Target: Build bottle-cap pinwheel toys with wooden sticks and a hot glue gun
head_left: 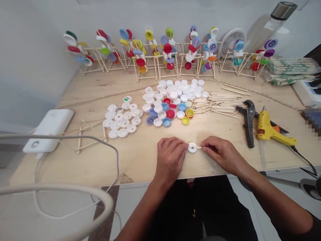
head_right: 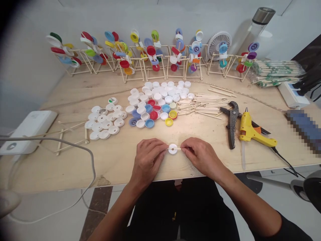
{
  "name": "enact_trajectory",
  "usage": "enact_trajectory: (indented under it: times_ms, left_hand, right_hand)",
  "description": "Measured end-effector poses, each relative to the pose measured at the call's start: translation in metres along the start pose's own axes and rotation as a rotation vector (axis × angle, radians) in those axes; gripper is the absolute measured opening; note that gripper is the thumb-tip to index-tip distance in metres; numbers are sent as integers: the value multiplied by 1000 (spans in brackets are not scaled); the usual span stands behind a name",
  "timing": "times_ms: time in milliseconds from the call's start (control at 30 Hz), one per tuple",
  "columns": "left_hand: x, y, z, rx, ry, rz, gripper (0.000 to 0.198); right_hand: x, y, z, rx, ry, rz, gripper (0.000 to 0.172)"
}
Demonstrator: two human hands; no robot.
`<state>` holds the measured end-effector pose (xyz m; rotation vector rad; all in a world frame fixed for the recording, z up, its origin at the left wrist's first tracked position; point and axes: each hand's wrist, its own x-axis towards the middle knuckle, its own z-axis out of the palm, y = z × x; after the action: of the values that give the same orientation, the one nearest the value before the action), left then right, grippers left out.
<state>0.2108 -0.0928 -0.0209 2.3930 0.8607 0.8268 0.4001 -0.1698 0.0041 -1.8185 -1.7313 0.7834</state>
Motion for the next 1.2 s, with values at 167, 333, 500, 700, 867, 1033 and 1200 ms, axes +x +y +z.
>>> enact_trajectory:
  times_ms: [167,333,500,700,867,1033,1200]
  left_hand:
    - [0,0,0,-1,2,6,15]
    - [0,0,0,-2,2,5,16]
    - [-1,-2,2,-4,28,30,15]
    - [-1,-2,2,-4,31,28,15]
    - [-1,-1,2,-9,31,23,15]
    - [-1,-2,3,-7,35,29,14]
    - [-1,-2,3,-3,36,26,14]
  right_hand:
    - [0,1,0,2,-8,1,16]
    - [-1,2,1,-5,-11,-3,16]
    - [0,2,1,-11,-12,-5,16]
    - [1,2,1,-23,-9,-12,17]
    - [1,3,1,-41,4,-26,17]
    - [2,2,2,-59,8,-34,16]
    - [2,1,2,-63,10,-35,16]
